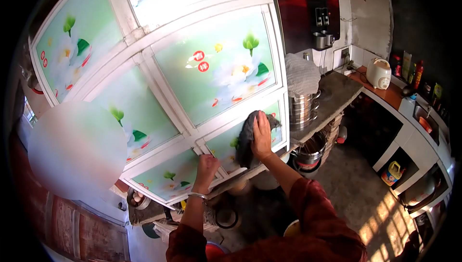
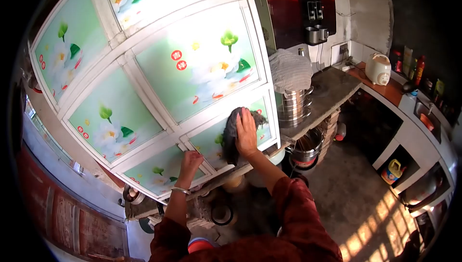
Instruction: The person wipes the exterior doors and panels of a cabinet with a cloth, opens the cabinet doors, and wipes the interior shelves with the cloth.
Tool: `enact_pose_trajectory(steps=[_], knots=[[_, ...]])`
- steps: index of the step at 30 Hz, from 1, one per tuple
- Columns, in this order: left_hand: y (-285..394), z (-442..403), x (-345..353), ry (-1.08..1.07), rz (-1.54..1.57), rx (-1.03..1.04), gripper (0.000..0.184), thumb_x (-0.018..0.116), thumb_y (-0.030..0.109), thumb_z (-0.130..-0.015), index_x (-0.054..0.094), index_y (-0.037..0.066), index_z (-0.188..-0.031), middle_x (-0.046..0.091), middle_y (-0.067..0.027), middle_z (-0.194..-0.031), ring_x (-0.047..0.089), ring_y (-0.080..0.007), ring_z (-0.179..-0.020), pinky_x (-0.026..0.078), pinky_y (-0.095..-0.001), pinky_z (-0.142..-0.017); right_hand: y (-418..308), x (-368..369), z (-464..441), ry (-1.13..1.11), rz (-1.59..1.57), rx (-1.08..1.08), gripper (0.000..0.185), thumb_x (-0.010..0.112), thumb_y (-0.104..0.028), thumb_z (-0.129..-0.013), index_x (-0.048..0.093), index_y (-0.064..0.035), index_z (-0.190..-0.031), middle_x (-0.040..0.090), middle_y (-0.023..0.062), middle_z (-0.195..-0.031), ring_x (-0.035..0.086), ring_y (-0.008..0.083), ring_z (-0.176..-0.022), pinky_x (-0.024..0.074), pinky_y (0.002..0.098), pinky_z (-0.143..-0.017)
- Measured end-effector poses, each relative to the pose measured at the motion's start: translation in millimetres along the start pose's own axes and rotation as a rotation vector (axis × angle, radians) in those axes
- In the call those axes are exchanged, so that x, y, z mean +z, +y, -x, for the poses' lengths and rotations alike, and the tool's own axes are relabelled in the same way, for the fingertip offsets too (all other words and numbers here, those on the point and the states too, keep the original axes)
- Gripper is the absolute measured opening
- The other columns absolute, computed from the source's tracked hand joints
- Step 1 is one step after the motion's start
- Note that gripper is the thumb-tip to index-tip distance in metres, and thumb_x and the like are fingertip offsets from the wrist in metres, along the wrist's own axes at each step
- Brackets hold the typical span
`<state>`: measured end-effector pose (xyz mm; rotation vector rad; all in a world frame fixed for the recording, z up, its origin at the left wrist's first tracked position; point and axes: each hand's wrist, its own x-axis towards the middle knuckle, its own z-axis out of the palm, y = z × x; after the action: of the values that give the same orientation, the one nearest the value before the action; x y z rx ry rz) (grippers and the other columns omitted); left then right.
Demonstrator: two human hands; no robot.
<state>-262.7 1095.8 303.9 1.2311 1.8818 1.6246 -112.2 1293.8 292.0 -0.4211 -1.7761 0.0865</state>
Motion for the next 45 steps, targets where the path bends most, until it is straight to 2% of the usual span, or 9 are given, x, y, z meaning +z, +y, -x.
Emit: enact_pose_trajectory(steps=[4, 8, 10, 14, 20, 28, 34, 38, 45], knots=[[0, 0, -2, -0.039, 0.034, 0.005, 0.035, 0.069, 0.011, -0.081, 0.047, 0.003, -0.107, 0.06, -0.0082, -0.096, 0.058, -0.0146, -0.088, 0.049, -0.0291, -0.076, 51, -15, -61, 0.435, 0.002, 0.29, 0.078, 0.044, 0.015, -0.067, 0.027, 0.0054, -0.142, 0.025, 0.0284, -0.147, 0.022, 0.0453, -0.136, 0.0174, 0.046, -0.114], [-1, 2, -2, -0.082, 0.131, -0.033, 0.032, 0.065, 0.009, -0.084, 0.047, 0.004, -0.109, 0.058, -0.0073, -0.098, 0.057, -0.0148, -0.091, 0.048, -0.0288, -0.08, 65, -2, -64, 0.483, -0.142, 0.434, 0.074, 0.042, 0.015, -0.071, 0.023, 0.0072, -0.143, 0.02, 0.0284, -0.149, 0.02, 0.0448, -0.138, 0.0126, 0.0442, -0.115], [-6, 0, -2, -0.064, -0.067, -0.002, 0.034, 0.066, 0.011, -0.085, 0.045, 0.003, -0.111, 0.057, -0.0078, -0.1, 0.057, -0.0152, -0.09, 0.049, -0.0291, -0.079, 33, 19, -43, 0.468, -0.095, 0.227, 0.074, 0.042, 0.013, -0.073, 0.021, 0.0075, -0.143, 0.018, 0.0289, -0.15, 0.018, 0.0455, -0.138, 0.0112, 0.0466, -0.115], [-3, 3, 4, -0.061, 0.038, 0.035, 0.037, 0.066, 0.01, -0.084, 0.044, 0.002, -0.113, 0.056, -0.0076, -0.1, 0.057, -0.0151, -0.091, 0.049, -0.0287, -0.076, -76, 22, -44, 0.186, -0.137, 0.163, 0.081, 0.039, 0.012, -0.065, 0.017, 0.0108, -0.143, 0.015, 0.0319, -0.149, 0.014, 0.0478, -0.138, 0.0078, 0.051, -0.113], [-22, 20, -4, -0.133, 0.101, 0.137, 0.046, 0.064, 0.005, -0.082, 0.042, 0.002, -0.123, 0.053, -0.0057, -0.106, 0.056, -0.0125, -0.093, 0.048, -0.028, -0.08, -127, 33, -64, -0.133, -0.052, -0.268, 0.077, 0.048, 0.003, -0.066, 0.025, 0.0132, -0.139, 0.024, 0.0326, -0.145, 0.022, 0.0494, -0.135, 0.0132, 0.0582, -0.11], [-71, 89, -46, -0.022, 0.406, 0.02, 0.03, 0.058, 0.004, -0.089, 0.052, 0.0, -0.118, 0.063, -0.0073, -0.098, 0.061, -0.0159, -0.095, 0.048, -0.0271, -0.083, -141, 42, -51, -0.031, -0.126, -0.427, 0.063, 0.044, 0.012, -0.071, 0.035, 0.0132, -0.133, 0.033, 0.0324, -0.14, 0.032, 0.0485, -0.131, 0.0252, 0.0544, -0.108], [-75, 122, -117, 0.205, 0.569, 0.038, 0.032, 0.052, -0.003, -0.089, 0.052, 0.001, -0.122, 0.062, -0.0082, -0.105, 0.06, -0.0171, -0.099, 0.049, -0.0304, -0.09, -208, 68, -59, -0.057, -0.343, -0.45, 0.044, 0.058, 0.012, -0.062, 0.064, 0.001, -0.104, 0.054, 0.0158, -0.112, 0.052, 0.0353, -0.107, 0.0408, 0.0432, -0.094], [-59, 135, -128, 0.253, 0.598, 0.0, 0.031, 0.052, 0.0, -0.09, 0.052, 0.0, -0.12, 0.063, -0.0094, -0.102, 0.06, -0.0178, -0.099, 0.048, -0.031, -0.09, -265, 108, -52, -0.096, -0.505, -0.458, 0.038, 0.061, 0.009, -0.063, 0.066, -0.0037, -0.099, 0.055, 0.0129, -0.107, 0.054, 0.0326, -0.101, 0.0427, 0.0415, -0.088], [-59, 145, -131, 0.314, 0.597, -0.057, 0.027, 0.052, -0.001, -0.09, 0.053, -0.003, -0.116, 0.065, -0.0098, -0.097, 0.062, -0.017, -0.091, 0.049, -0.0288, -0.086, -298, 119, -68, -0.322, -0.352, -0.921, 0.034, 0.062, -0.005, -0.07, 0.065, -0.0083, -0.103, 0.056, 0.0059, -0.112, 0.055, 0.0264, -0.107, 0.0488, 0.035, -0.087]])
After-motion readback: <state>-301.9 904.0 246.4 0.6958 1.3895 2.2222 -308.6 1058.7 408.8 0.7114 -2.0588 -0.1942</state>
